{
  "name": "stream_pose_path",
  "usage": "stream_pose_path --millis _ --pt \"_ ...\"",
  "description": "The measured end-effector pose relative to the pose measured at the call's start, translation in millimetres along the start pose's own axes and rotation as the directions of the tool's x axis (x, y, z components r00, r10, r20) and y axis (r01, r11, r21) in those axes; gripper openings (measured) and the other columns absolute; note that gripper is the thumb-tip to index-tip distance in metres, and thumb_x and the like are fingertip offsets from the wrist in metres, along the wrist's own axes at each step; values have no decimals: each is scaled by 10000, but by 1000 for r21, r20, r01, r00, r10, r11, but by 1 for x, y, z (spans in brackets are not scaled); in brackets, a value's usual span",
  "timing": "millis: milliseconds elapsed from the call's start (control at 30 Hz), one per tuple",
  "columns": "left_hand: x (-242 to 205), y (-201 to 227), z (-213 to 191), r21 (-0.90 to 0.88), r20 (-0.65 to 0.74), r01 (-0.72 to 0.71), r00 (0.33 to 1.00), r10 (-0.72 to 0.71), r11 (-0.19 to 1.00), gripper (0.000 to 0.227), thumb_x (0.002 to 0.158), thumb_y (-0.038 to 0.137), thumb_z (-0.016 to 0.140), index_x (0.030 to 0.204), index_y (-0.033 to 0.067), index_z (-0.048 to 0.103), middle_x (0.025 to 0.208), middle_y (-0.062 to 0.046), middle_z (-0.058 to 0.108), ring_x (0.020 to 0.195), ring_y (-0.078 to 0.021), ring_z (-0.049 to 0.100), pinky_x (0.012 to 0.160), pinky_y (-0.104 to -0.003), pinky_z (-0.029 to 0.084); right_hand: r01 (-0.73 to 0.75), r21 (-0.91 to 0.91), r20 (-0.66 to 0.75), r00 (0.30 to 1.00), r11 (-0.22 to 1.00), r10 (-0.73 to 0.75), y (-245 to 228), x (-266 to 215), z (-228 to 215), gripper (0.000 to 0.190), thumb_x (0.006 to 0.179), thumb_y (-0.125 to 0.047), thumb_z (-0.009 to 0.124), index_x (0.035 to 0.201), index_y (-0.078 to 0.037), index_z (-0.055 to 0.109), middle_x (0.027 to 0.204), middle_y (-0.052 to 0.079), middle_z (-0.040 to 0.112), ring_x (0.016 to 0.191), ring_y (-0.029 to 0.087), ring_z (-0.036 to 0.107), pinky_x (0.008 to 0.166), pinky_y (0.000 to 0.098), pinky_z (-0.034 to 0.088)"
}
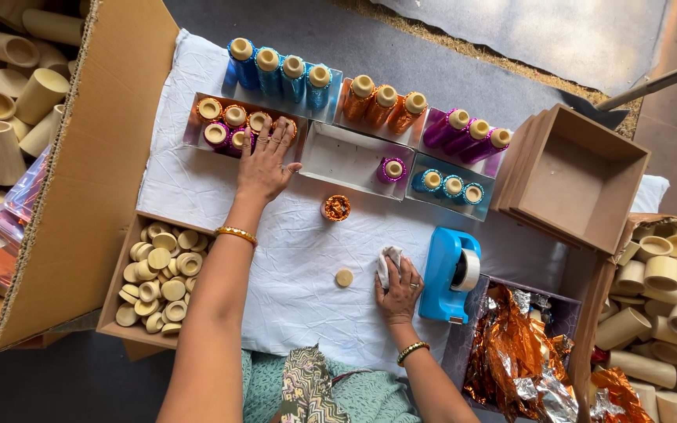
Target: The person wipes small wooden disks with a cloth, wraps them in foil and paper by hand, and places the wrapped items into cardboard tubes.
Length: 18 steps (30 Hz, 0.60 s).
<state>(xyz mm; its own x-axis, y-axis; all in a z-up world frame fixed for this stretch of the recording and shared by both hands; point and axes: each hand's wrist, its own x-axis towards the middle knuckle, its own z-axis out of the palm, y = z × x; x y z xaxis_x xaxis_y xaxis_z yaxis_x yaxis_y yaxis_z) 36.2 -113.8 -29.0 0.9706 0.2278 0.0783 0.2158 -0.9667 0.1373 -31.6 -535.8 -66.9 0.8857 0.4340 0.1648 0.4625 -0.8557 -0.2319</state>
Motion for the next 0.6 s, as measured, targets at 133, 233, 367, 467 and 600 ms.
stream_pose_path --millis 133,233,367,467,600 --pt "2 4 -1 -41 25 37 999 -36 999 829 987 645 414 1668 230 186 1738 37 128 1597 -229 73 1271 -542 36 1 4 5 1000 1000 -1 2 -1 1 540 880 -378 699 1388 -225 598 1480 77 495 1418 264 413 1137 467 273" --pt "5 2 1 -31 45 34 998 -33 999 830 984 655 406 1664 234 186 1737 36 128 1593 -229 78 1269 -539 45 0 6 0 1000 1000 0 3 0 4 539 886 -381 696 1392 -228 590 1480 73 494 1423 257 410 1136 465 274" --pt "5 1 3 -7 67 30 997 -29 1000 830 974 665 408 1654 239 193 1727 34 127 1587 -227 75 1265 -532 46 -6 1 12 1000 1000 6 4 -3 3 550 875 -381 696 1392 -232 583 1482 74 490 1421 258 407 1133 469 271" --pt "5 -1 4 -34 50 22 999 -20 999 832 972 663 409 1654 235 202 1727 28 128 1587 -234 80 1265 -531 51 -1 4 13 1000 1000 1 2 -2 1 552 875 -379 696 1394 -232 581 1484 77 489 1422 257 407 1132 472 271" --pt "5 -7 -6 -157 53 59 997 -51 986 761 1019 588 402 1667 239 212 1740 7 134 1605 -253 87 1269 -553 57 1 16 2 1000 1000 -1 4 -1 1 549 877 -376 698 1395 -238 583 1477 80 490 1419 260 409 1130 471 273"
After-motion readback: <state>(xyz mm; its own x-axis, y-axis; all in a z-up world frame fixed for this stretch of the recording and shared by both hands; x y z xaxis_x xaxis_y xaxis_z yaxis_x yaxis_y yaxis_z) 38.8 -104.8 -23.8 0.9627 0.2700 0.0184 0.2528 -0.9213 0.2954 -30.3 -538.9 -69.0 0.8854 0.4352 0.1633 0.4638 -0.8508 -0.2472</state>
